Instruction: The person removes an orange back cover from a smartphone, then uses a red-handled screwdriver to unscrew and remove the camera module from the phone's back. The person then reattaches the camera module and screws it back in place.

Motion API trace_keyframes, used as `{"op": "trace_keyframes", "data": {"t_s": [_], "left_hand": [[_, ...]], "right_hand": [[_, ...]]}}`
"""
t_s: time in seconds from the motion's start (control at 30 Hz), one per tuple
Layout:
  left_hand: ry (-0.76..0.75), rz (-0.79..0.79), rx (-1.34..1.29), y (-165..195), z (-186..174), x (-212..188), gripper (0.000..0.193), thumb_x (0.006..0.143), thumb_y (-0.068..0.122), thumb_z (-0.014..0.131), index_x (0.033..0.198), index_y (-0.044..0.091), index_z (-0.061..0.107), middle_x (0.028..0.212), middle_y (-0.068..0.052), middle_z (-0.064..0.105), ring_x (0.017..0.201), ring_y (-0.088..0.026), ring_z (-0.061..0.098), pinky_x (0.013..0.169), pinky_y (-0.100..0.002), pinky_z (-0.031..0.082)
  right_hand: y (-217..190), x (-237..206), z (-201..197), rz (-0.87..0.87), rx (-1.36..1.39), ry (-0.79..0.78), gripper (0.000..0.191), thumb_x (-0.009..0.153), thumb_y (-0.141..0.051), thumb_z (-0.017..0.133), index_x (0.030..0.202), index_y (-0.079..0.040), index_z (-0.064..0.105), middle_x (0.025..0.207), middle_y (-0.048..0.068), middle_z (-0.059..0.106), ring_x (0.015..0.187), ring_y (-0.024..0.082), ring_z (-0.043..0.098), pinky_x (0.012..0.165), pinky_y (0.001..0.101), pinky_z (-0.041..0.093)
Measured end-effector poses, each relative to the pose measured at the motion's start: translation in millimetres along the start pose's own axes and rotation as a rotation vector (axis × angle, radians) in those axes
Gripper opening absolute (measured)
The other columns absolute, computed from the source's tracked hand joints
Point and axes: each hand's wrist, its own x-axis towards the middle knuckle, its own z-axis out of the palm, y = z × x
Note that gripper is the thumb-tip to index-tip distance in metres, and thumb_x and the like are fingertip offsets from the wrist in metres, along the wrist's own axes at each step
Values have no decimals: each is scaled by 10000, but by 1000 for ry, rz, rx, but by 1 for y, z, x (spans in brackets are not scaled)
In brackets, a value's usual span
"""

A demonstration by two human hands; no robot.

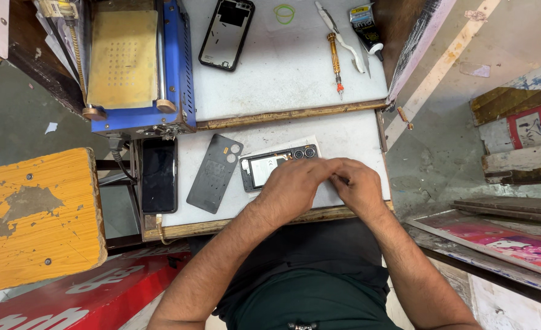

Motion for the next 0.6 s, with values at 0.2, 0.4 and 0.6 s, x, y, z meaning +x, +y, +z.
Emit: {"op": "trace_keyframes", "data": {"t_s": [0.2, 0.4, 0.6], "left_hand": [[-51, -74, 197, 14, -11, 7, 461, 845, 55, 641, 1293, 160, 621, 1138, -157, 747, 946, -290, 713, 836, -456, 542], [-328, -331, 164, 12, -16, 14, 208, 1072, 291, 653, 1204, 138, 602, 879, -35, 756, 889, -238, 737, 935, -421, 548], [-81, -55, 207, 10, -11, 12, 218, 914, 142, 707, 1120, 157, 636, 717, -43, 688, 633, -239, 694, 708, -394, 549]], "right_hand": [[-3, 1, -2, -17, -41, -4, 188, 838, -89, 772, 1025, -68, 765, 1073, 60, 768, 985, 268, 727, 829, 362, 584], [-8, -1, -3, -76, -40, 24, 172, 872, -72, 743, 1043, -75, 762, 1081, 60, 766, 986, 284, 724, 825, 374, 577], [-5, -1, -3, -46, -19, 17, 177, 857, -61, 734, 1033, -69, 759, 1087, 65, 767, 974, 293, 723, 808, 376, 578]]}}
